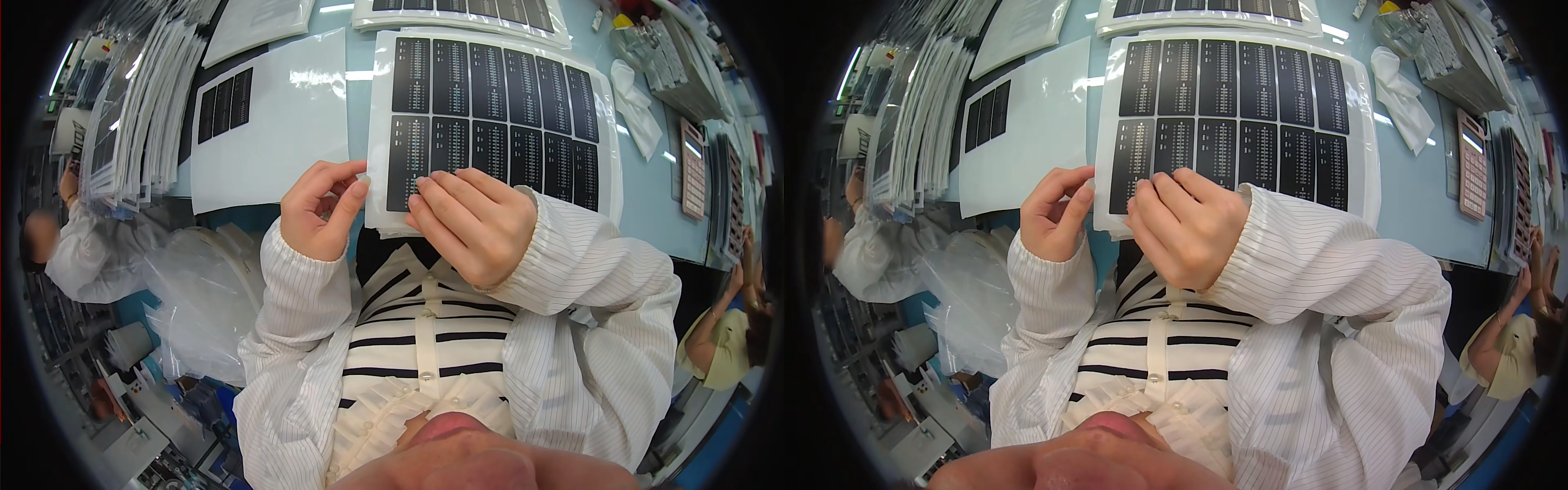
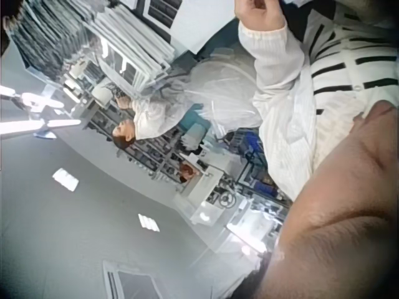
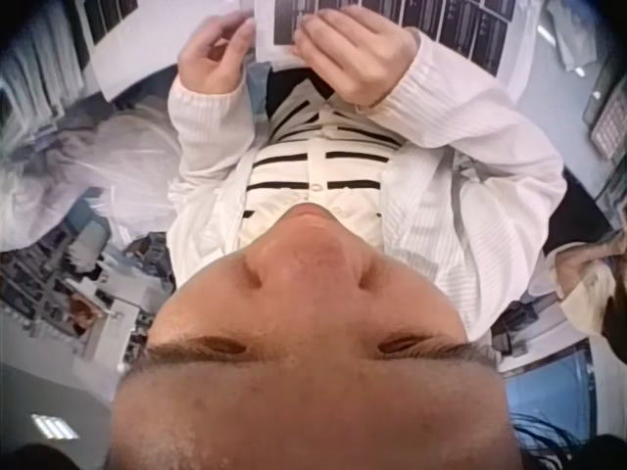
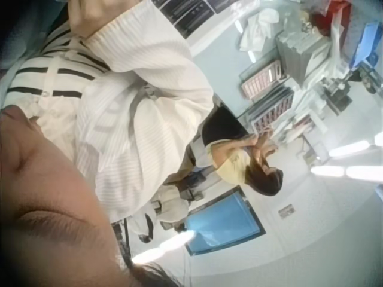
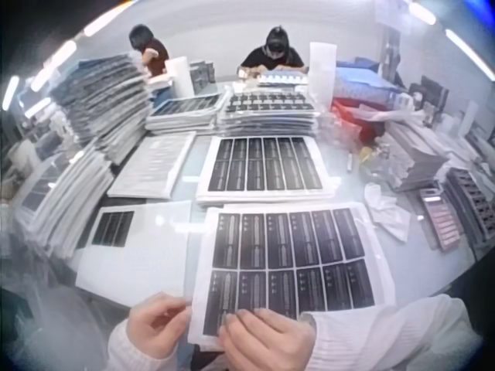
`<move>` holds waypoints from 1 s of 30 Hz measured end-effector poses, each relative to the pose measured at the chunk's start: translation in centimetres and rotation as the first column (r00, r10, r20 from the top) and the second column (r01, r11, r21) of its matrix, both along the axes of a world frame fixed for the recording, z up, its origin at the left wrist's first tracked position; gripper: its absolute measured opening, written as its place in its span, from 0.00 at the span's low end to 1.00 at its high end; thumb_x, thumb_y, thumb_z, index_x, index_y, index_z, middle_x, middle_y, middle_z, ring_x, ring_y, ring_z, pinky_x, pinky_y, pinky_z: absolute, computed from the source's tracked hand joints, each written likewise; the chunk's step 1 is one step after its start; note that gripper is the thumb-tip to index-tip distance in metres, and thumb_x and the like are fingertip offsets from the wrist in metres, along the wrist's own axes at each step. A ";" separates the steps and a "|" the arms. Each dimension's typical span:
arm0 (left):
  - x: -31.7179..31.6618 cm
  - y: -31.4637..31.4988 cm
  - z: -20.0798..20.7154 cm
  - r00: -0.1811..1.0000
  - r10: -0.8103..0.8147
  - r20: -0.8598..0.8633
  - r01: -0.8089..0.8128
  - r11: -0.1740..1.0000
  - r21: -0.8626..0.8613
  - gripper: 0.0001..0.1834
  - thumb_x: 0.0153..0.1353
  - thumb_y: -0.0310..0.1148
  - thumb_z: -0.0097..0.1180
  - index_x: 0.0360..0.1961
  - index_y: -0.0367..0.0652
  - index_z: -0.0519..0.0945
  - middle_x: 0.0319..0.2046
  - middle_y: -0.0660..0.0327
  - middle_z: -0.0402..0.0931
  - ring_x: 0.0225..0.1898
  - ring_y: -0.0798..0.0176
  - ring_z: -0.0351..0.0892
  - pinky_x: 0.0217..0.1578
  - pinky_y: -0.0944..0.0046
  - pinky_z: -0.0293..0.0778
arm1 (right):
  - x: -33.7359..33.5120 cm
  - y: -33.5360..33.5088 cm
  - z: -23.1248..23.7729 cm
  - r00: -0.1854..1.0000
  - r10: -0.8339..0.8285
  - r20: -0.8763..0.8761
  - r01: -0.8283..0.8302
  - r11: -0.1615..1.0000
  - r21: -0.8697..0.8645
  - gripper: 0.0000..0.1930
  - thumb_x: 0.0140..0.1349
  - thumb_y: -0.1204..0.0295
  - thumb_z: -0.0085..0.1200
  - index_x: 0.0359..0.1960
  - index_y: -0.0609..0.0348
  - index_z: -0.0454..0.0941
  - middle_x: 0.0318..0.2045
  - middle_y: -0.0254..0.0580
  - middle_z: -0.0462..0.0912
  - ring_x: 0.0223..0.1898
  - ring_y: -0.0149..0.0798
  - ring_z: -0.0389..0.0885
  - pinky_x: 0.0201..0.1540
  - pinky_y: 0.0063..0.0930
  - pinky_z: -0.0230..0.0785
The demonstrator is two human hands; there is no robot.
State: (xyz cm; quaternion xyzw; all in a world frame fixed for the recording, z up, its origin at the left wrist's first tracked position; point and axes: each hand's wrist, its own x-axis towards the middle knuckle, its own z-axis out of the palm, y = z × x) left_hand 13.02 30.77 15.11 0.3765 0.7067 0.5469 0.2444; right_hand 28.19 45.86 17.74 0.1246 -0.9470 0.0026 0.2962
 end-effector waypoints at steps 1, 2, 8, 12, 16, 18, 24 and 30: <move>0.0 0.0 -0.1 1.000 -0.005 -0.028 0.005 1.000 0.001 0.11 0.55 0.26 0.55 0.39 0.33 0.77 0.28 0.62 0.73 0.26 0.73 0.71 0.25 0.77 0.66 | 0.0 0.0 0.0 1.000 -0.001 0.000 0.001 1.000 0.000 0.08 0.48 0.74 0.58 0.26 0.68 0.78 0.28 0.49 0.80 0.32 0.43 0.80 0.33 0.30 0.74; -0.1 0.0 -0.2 0.998 -0.010 -0.056 0.010 1.000 0.003 0.11 0.55 0.26 0.56 0.39 0.33 0.77 0.27 0.61 0.73 0.25 0.73 0.71 0.24 0.77 0.66 | 0.1 -0.1 0.1 1.000 -0.014 0.014 0.014 1.000 0.005 0.08 0.48 0.73 0.58 0.26 0.67 0.78 0.28 0.48 0.80 0.32 0.43 0.80 0.34 0.30 0.74; 0.0 0.1 -0.1 0.997 -0.015 -0.078 0.016 1.000 0.010 0.10 0.54 0.25 0.57 0.38 0.33 0.77 0.26 0.62 0.73 0.25 0.73 0.71 0.23 0.77 0.65 | 0.4 -0.2 -0.2 0.998 -0.046 0.051 0.043 0.998 0.051 0.08 0.49 0.72 0.58 0.27 0.66 0.78 0.29 0.47 0.80 0.35 0.43 0.80 0.37 0.31 0.73; -0.1 0.2 0.3 0.994 -0.033 -0.101 0.032 0.999 -0.011 0.10 0.53 0.25 0.57 0.37 0.34 0.77 0.26 0.62 0.73 0.25 0.74 0.71 0.22 0.77 0.65 | 0.5 -0.5 -0.1 0.996 -0.063 0.066 0.061 0.998 0.021 0.09 0.50 0.70 0.57 0.28 0.65 0.79 0.30 0.48 0.80 0.36 0.42 0.80 0.41 0.34 0.73; -0.9 0.8 1.5 0.981 -0.083 -0.177 0.067 0.993 -0.093 0.10 0.53 0.27 0.57 0.36 0.35 0.78 0.26 0.62 0.74 0.24 0.74 0.70 0.21 0.77 0.63 | 1.0 0.1 1.0 0.997 -0.044 0.068 0.046 0.999 -0.014 0.10 0.51 0.69 0.57 0.29 0.65 0.79 0.30 0.47 0.81 0.37 0.43 0.80 0.43 0.35 0.72; -1.6 1.2 1.7 0.970 -0.120 -0.210 0.091 0.986 -0.142 0.10 0.53 0.28 0.57 0.36 0.35 0.78 0.26 0.63 0.74 0.23 0.73 0.70 0.21 0.77 0.63 | 2.1 1.2 2.2 0.998 -0.050 0.050 0.060 0.976 -0.210 0.11 0.52 0.68 0.56 0.30 0.64 0.78 0.30 0.46 0.81 0.36 0.42 0.80 0.44 0.35 0.72; -4.2 3.0 2.8 0.968 -0.168 -0.188 0.133 0.974 -0.185 0.08 0.53 0.31 0.57 0.32 0.38 0.79 0.25 0.64 0.75 0.24 0.74 0.69 0.23 0.76 0.62 | 7.8 9.7 5.6 0.913 -0.390 0.120 0.405 0.831 -0.381 0.13 0.51 0.82 0.55 0.41 0.66 0.76 0.35 0.47 0.80 0.33 0.38 0.80 0.38 0.24 0.71; -6.3 6.6 3.3 0.952 -0.300 -0.063 0.266 0.910 -0.319 0.10 0.52 0.34 0.60 0.28 0.36 0.79 0.19 0.66 0.73 0.22 0.76 0.65 0.23 0.74 0.62 | 13.9 15.6 1.8 0.758 -0.265 0.597 0.616 -0.010 -0.787 0.15 0.56 0.72 0.55 0.45 0.63 0.74 0.29 0.34 0.79 0.24 0.25 0.75 0.25 0.15 0.65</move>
